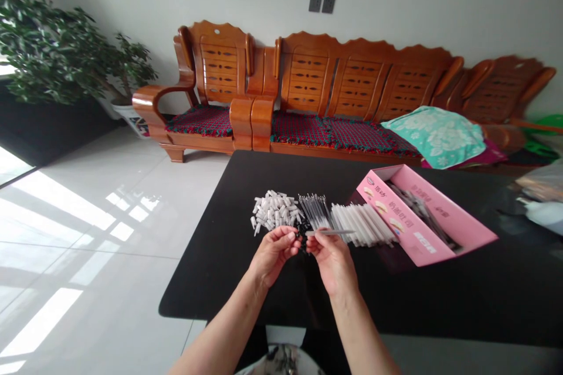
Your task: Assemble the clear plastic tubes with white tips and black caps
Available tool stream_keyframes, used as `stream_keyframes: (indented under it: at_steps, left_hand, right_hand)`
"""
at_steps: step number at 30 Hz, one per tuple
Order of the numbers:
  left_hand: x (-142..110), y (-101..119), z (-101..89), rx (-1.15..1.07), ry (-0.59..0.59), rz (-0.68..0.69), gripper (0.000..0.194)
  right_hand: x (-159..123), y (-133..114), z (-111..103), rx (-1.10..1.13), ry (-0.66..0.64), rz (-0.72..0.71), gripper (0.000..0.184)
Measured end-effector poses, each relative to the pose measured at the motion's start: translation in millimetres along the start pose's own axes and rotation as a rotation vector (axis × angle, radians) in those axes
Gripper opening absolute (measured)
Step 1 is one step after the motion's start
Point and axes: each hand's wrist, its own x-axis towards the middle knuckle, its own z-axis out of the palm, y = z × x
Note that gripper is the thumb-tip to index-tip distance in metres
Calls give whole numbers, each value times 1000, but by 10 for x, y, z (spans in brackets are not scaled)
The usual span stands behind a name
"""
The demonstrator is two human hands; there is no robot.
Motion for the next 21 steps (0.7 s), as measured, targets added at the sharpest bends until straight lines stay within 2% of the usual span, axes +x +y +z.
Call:
stream_keyframes:
  at_steps: [6, 15, 21]
  left_hand:
    - [-19, -2, 82, 7, 40, 14, 29]
    - [-14, -22, 107, 29, 40, 44, 34]
    - [-10, -59, 133, 112, 58, 127, 34]
  right_hand:
    - [-38, 18, 44, -106, 13, -85, 25]
    - [-43, 58, 51, -183, 8, -157, 23]
    - [-41, 81, 15, -249, 18, -206, 23]
